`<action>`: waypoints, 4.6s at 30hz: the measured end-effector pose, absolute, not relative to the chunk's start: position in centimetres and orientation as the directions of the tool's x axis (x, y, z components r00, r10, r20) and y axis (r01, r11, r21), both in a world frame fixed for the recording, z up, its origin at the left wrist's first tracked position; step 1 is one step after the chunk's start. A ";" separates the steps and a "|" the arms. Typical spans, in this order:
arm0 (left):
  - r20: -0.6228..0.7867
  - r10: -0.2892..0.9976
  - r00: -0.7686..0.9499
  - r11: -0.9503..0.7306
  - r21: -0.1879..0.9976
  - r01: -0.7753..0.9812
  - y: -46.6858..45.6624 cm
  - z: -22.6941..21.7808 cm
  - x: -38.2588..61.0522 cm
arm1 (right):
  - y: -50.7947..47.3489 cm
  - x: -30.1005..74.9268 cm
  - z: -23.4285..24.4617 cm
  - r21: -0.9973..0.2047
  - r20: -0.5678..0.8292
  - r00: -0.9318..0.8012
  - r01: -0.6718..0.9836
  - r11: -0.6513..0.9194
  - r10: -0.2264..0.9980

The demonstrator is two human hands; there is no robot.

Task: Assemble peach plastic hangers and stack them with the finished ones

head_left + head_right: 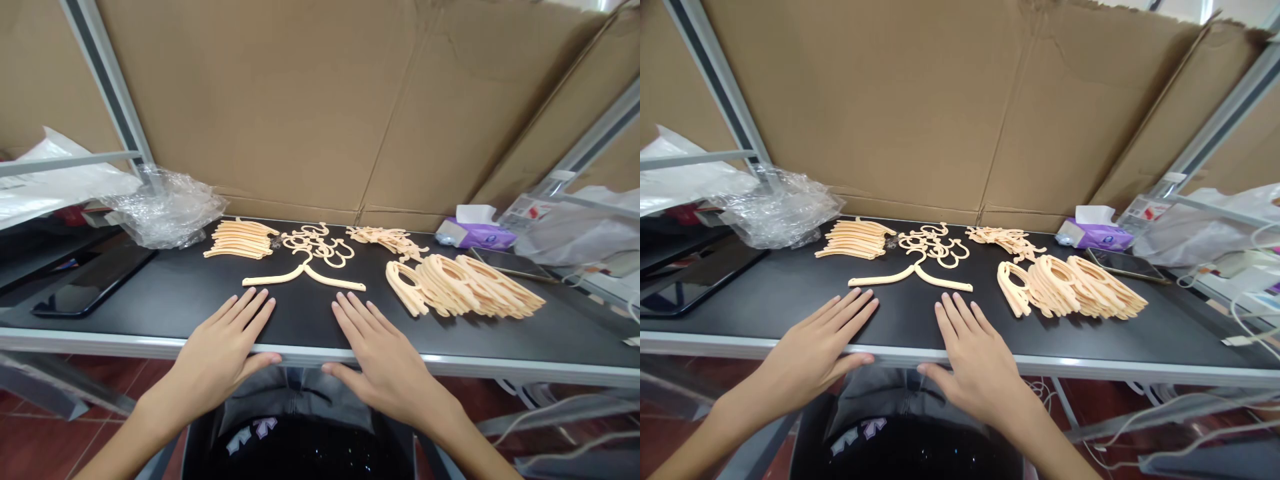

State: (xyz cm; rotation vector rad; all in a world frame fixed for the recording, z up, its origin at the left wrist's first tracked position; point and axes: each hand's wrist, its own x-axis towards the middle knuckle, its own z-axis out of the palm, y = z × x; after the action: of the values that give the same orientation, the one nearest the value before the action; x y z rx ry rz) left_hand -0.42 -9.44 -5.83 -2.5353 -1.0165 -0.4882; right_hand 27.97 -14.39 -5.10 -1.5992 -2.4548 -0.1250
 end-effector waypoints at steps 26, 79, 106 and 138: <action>0.430 0.589 0.684 -0.662 -0.229 0.714 -9.4 -5.8 -0.4 | -14.8 28.4 -3.9 -0.096 0.174 -0.409 0.898 0.429 0.896; 0.462 0.308 0.832 -0.931 -0.033 0.363 -0.5 -2.2 10.3 | 4.1 33.8 1.8 0.062 0.794 -0.078 0.997 0.048 0.602; 0.361 0.583 0.728 -0.812 0.247 0.528 1.1 -2.3 10.0 | -1.0 30.9 0.5 -0.813 0.132 -0.223 0.534 0.234 0.966; 0.326 0.616 0.717 -0.787 0.255 0.561 1.1 -2.2 10.2 | -1.6 31.4 1.1 -0.537 -0.014 -0.400 0.776 0.331 0.916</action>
State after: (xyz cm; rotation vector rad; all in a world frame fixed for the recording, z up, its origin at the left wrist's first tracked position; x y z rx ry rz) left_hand 10.18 1.14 -2.20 -3.0377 -1.0477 -0.6579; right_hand 31.38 -1.62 1.12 -1.5167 -2.3082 0.6836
